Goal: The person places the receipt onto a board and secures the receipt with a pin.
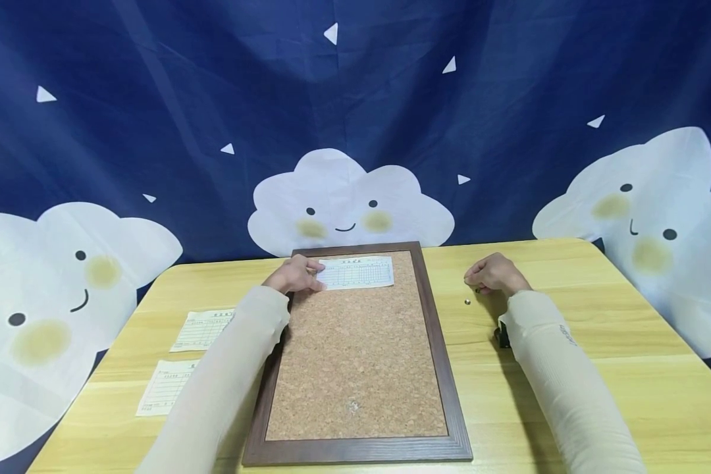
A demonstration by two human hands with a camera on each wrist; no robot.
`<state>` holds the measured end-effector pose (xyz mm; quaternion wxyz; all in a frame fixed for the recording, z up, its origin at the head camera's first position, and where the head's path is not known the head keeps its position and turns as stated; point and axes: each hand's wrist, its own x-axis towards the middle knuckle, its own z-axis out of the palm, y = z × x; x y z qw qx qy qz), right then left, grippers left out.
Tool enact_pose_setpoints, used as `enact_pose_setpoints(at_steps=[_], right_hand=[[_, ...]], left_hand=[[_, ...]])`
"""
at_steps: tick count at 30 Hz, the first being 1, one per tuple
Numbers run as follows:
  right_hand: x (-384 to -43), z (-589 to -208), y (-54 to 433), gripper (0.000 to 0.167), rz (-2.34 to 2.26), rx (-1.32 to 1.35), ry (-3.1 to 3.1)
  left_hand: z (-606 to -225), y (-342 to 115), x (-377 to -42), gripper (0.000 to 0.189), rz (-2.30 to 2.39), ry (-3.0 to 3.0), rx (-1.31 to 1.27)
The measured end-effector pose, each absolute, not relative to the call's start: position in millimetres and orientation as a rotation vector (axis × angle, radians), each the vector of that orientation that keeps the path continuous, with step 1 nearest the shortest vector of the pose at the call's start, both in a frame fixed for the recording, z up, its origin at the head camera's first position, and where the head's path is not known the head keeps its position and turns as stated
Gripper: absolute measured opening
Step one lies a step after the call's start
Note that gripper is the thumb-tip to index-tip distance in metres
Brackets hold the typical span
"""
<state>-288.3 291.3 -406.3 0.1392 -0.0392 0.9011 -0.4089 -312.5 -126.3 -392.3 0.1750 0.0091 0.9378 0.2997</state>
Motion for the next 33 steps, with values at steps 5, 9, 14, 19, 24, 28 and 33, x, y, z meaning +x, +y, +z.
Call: enact_pose_setpoints(at_steps=[5, 9, 14, 19, 24, 28, 33], right_hand=[[-289.4, -405.7, 290.1, 0.02, -1.171, -0.11, 2.607], [-289.9, -404.5, 288.3, 0.017, -1.158, -0.109, 2.625], [-291.2, -400.8, 283.7, 0.014, -1.158, -0.112, 2.645], [-292.8, -397.6, 278.5, 0.014, -1.129, -0.105, 2.689], [-294.4, -397.6, 273.3, 0.012, -1.133, -0.097, 2.718], [-295.5, -398.5, 270.5, 0.011, -1.146, -0.084, 2.727], [-296.8, -399.0, 267.8, 0.01, -1.179, -0.078, 2.755]], left_hand=[[-392.6, -125.5, -313.1, 0.054, 0.834, 2.656, -0.003], [-393.6, -125.4, -313.7, 0.054, 0.813, 2.662, -0.005], [-393.5, -125.5, -313.9, 0.054, 0.805, 2.668, -0.007], [-393.1, -125.1, -314.0, 0.055, 0.806, 2.667, -0.02], [-392.7, -124.0, -313.5, 0.055, 0.811, 2.666, -0.024], [-392.3, -123.9, -312.5, 0.054, 0.812, 2.674, -0.025], [-392.0, -124.3, -311.9, 0.053, 0.806, 2.677, -0.019]])
